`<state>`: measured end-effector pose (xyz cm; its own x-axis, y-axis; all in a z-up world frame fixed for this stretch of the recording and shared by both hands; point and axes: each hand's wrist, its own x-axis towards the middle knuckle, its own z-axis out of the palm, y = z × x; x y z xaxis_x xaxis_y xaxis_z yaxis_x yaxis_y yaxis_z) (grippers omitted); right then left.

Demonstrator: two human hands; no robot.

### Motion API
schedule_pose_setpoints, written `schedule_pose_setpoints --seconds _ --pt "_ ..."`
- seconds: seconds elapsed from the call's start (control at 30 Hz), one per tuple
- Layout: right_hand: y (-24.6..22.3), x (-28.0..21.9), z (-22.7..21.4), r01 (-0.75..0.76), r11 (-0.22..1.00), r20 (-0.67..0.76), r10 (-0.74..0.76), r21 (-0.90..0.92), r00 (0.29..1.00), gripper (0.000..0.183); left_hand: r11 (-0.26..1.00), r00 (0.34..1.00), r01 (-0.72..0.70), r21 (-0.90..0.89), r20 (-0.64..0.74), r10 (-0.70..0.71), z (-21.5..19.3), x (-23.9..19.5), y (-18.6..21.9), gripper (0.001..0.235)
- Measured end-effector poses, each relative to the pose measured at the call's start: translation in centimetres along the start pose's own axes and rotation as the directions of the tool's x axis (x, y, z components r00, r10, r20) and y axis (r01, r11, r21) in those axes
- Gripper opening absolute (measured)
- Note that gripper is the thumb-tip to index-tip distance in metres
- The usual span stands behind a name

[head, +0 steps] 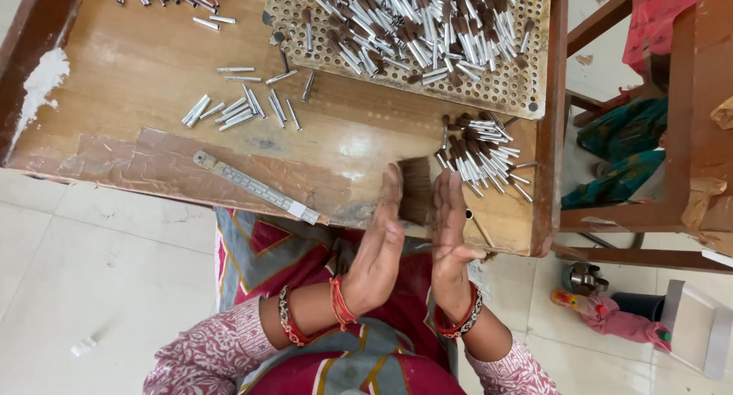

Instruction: The person sits at a low workbench assembling cosmetic brushes by hand. They pick metal ferrules and brush heads, press and twist the bristle heads into the metal handles, and place finished brushes onto a perforated tray with a pile of completed brushes.

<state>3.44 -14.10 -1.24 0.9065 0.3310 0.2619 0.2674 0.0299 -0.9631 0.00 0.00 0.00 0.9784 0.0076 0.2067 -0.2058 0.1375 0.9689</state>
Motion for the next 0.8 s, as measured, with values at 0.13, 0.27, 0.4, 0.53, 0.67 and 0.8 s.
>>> schedule_pose_setpoints --seconds 0.13,0.27,0.4,0.53,0.67,0.8 --pt "-0.3 -0.2 0.3 -0.048 0.998 0.001 0.048 -0.034 0.999 0.116 0.981 0.989 -0.143 0.133 -0.029 0.148 1.1 -0.8 -0.7 0.076" --pt "-1.3 -0.4 0.2 0.029 0.996 0.014 -0.028 -0.080 1.000 0.108 0.980 0.986 -0.165 0.109 -0.008 0.166 0.8 -0.5 -0.3 0.076" --pt "-6.1 -1.6 -0.6 0.128 0.971 -0.004 -0.131 -0.203 0.991 0.079 0.970 0.995 -0.104 0.220 0.022 0.102 -3.0 3.9 2.2 0.075" --pt "-5.9 -2.5 -1.8 0.185 0.489 0.139 -0.129 -0.852 0.982 0.043 0.794 0.957 -0.256 0.551 0.258 0.129 -5.8 8.2 1.3 0.076" --pt "-4.7 -2.2 -2.0 0.261 0.236 0.239 -0.120 -0.936 0.964 0.049 0.750 0.895 -0.286 0.596 0.446 -0.012 -5.3 9.8 0.1 0.071" --pt "-4.6 -1.1 -2.1 0.242 0.227 0.220 -0.116 -0.944 0.969 0.044 0.721 0.903 -0.292 0.628 0.431 -0.010 -4.7 9.8 0.2 0.062"
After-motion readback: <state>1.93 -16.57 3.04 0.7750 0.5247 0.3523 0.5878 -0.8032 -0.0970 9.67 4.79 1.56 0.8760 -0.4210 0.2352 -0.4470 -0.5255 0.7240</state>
